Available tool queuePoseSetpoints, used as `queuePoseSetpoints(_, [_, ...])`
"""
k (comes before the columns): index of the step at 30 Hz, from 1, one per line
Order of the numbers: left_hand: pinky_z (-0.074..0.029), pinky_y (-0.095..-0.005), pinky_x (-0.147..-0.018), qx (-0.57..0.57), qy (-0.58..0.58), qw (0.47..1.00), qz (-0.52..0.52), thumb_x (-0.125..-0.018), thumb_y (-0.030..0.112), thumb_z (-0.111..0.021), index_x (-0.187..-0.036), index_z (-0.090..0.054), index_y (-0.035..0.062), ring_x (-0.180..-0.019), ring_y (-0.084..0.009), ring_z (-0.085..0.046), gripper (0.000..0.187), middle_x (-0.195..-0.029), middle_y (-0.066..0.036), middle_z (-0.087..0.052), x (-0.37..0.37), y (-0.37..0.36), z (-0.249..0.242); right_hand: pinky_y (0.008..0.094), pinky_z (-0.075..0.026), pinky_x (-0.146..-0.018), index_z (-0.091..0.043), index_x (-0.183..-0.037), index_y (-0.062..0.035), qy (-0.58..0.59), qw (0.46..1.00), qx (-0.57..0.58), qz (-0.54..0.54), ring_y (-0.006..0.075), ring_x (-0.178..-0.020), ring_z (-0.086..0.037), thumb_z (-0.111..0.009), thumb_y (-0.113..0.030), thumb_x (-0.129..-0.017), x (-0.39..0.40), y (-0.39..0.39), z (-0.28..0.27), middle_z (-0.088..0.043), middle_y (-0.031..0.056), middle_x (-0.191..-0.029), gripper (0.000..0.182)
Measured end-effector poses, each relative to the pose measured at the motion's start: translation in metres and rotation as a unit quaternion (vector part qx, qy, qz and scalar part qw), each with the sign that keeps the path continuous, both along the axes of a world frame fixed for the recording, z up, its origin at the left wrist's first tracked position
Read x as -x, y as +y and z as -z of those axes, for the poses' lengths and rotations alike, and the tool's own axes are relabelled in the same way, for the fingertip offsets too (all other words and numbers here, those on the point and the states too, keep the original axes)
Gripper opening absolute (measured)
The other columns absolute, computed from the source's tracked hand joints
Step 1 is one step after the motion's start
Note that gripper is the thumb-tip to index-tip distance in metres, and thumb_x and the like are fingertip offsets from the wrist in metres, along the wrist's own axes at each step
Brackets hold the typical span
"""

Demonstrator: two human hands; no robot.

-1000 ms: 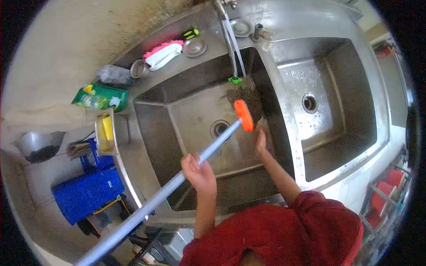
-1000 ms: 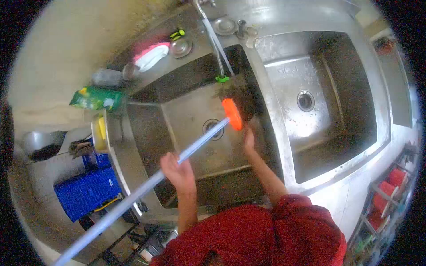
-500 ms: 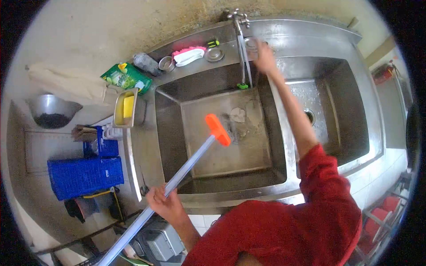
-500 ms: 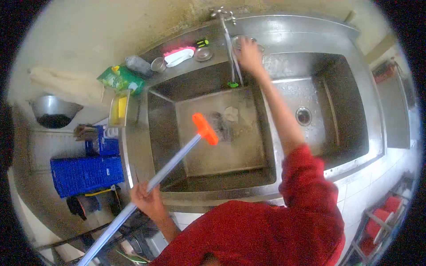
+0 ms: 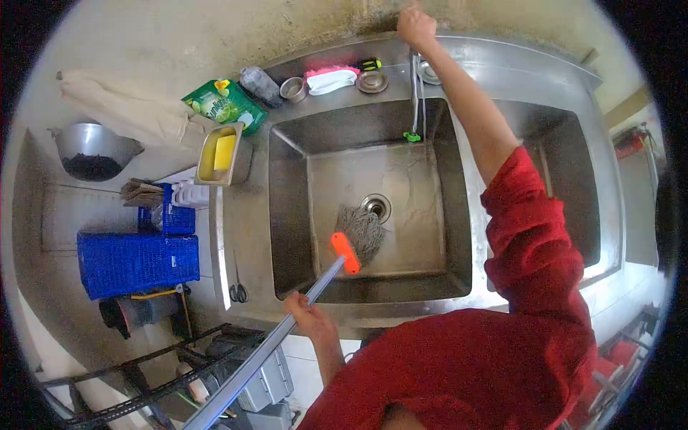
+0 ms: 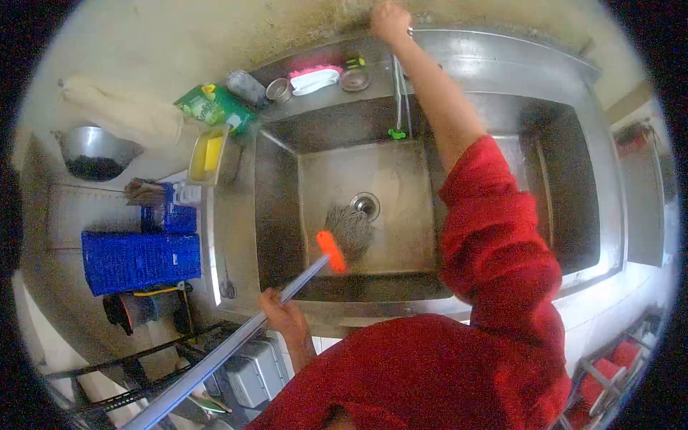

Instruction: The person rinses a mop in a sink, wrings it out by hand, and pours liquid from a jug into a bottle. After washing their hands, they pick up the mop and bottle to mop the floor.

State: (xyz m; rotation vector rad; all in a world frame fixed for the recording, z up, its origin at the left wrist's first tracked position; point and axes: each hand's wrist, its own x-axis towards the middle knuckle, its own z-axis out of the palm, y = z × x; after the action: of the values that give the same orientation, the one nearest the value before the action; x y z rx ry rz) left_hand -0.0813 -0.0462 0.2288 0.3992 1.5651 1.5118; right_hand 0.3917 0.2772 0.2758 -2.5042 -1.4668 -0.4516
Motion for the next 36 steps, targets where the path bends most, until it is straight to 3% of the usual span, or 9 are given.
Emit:
queuePoseSetpoints(2, [-0.029,-0.0240,-0.064,-0.008,-0.022,1.000,0.004,-0.076,0.009,-0.046,-0.076,-0.042,0.0074,-0.069,-0.0110,-0.035,0.005,-0.074,0.000,-0.036,0.001,0.003,0.005,0.0336,-0.049,-0.057,-0.058,-0.090,-0.0037,0.068,0.997,-0.030,0.009,0.0257,-0.067,-0.059,-0.046,-0.022,-0.080,-0.002,0.007,0.003,-0.060,0.0134,-0.081,0.024])
queuePoseSetpoints(4, [-0.030,-0.0251,-0.065,-0.146,0.317,0.927,0.136,-0.072,-0.005,-0.040,-0.081,-0.041,0.0039,-0.069,-0.0135,-0.036,0.013,-0.073,-0.002,-0.035,0.003,0.010,0.020,0.0400,-0.046,-0.066,-0.048,-0.102,-0.0074,0.128,0.990,-0.040,-0.035,0.0326,-0.077,-0.056,-0.049,-0.029,-0.078,-0.010,-0.002,0.001,-0.058,0.0176,-0.087,0.032])
queuePoseSetpoints(7, [-0.032,-0.0264,-0.066,-0.122,0.402,0.885,0.200,-0.068,-0.014,-0.034,-0.085,-0.040,0.0009,-0.070,-0.0156,-0.037,0.023,-0.074,-0.004,-0.036,-0.011,0.017,-0.006,0.0475,-0.043,-0.074,-0.041,-0.112,-0.0107,0.185,0.977,-0.043,-0.097,0.0400,-0.084,-0.054,-0.051,-0.038,-0.076,-0.035,-0.012,-0.002,-0.056,0.0225,-0.091,0.047])
queuePoseSetpoints(11, [-0.032,-0.0244,-0.063,-0.137,0.238,0.948,0.163,-0.070,-0.008,-0.041,-0.082,-0.043,0.0027,-0.068,-0.0135,-0.037,0.016,-0.073,-0.003,-0.036,-0.019,0.023,-0.001,0.0493,-0.043,-0.073,-0.048,-0.103,-0.0094,0.113,0.990,-0.038,-0.071,0.0402,-0.082,-0.055,-0.047,-0.041,-0.077,-0.028,-0.016,0.000,-0.057,0.0236,-0.089,0.041])
queuePoseSetpoints(15, [-0.030,-0.0222,-0.059,-0.167,0.260,0.929,0.201,-0.073,0.001,-0.046,-0.073,-0.042,0.0072,-0.063,-0.0088,-0.035,0.007,-0.068,0.000,-0.036,-0.030,0.019,-0.002,0.0482,-0.044,-0.071,-0.049,-0.100,-0.0081,0.118,0.989,-0.022,-0.085,0.0377,-0.087,-0.055,-0.045,-0.049,-0.078,0.005,-0.053,-0.044,-0.058,0.0211,-0.090,0.047])
queuePoseSetpoints(19, [-0.028,-0.0219,-0.057,-0.078,0.044,0.989,0.115,-0.076,0.008,-0.047,-0.065,-0.039,0.0103,-0.061,-0.0070,-0.034,0.014,-0.064,0.002,-0.035,-0.036,0.016,-0.012,0.0462,-0.045,-0.071,-0.049,-0.102,-0.0085,0.102,0.988,0.049,-0.110,0.0365,-0.089,-0.055,-0.046,-0.050,-0.077,-0.012,-0.019,-0.025,-0.058,0.0202,-0.092,0.049])
queuePoseSetpoints(26, [-0.028,-0.0226,-0.059,-0.061,-0.126,0.987,0.080,-0.077,0.009,-0.046,-0.064,-0.037,0.0108,-0.061,-0.0081,-0.034,0.015,-0.063,0.002,-0.034,-0.037,0.018,0.003,0.0451,-0.046,-0.068,-0.048,-0.106,-0.0079,0.085,0.984,0.002,-0.159,0.0360,-0.088,-0.056,-0.046,-0.032,-0.080,-0.038,-0.016,-0.011,-0.056,0.0193,-0.099,0.036])
queuePoseSetpoints(31, [-0.029,-0.0228,-0.061,-0.020,-0.094,0.993,0.075,-0.075,0.007,-0.047,-0.064,-0.037,0.0103,-0.063,-0.0085,-0.035,0.016,-0.063,0.001,-0.035,-0.041,0.016,-0.004,0.0322,-0.049,-0.054,-0.048,-0.107,-0.0068,0.251,0.933,-0.227,-0.125,0.0226,-0.064,-0.058,-0.042,-0.034,-0.084,-0.078,-0.016,0.051,-0.058,0.0131,-0.090,0.036])
queuePoseSetpoints(36, [-0.031,-0.0228,-0.062,-0.042,0.053,0.989,0.131,-0.075,0.005,-0.047,-0.063,-0.036,0.0097,-0.064,-0.0087,-0.038,0.016,-0.063,0.000,-0.036,-0.033,0.016,0.017,0.0260,-0.047,-0.050,-0.049,-0.104,-0.0064,0.387,0.888,-0.219,-0.118,0.0148,-0.059,-0.055,-0.039,-0.034,-0.087,-0.088,0.012,0.093,-0.056,0.0074,-0.082,0.034])
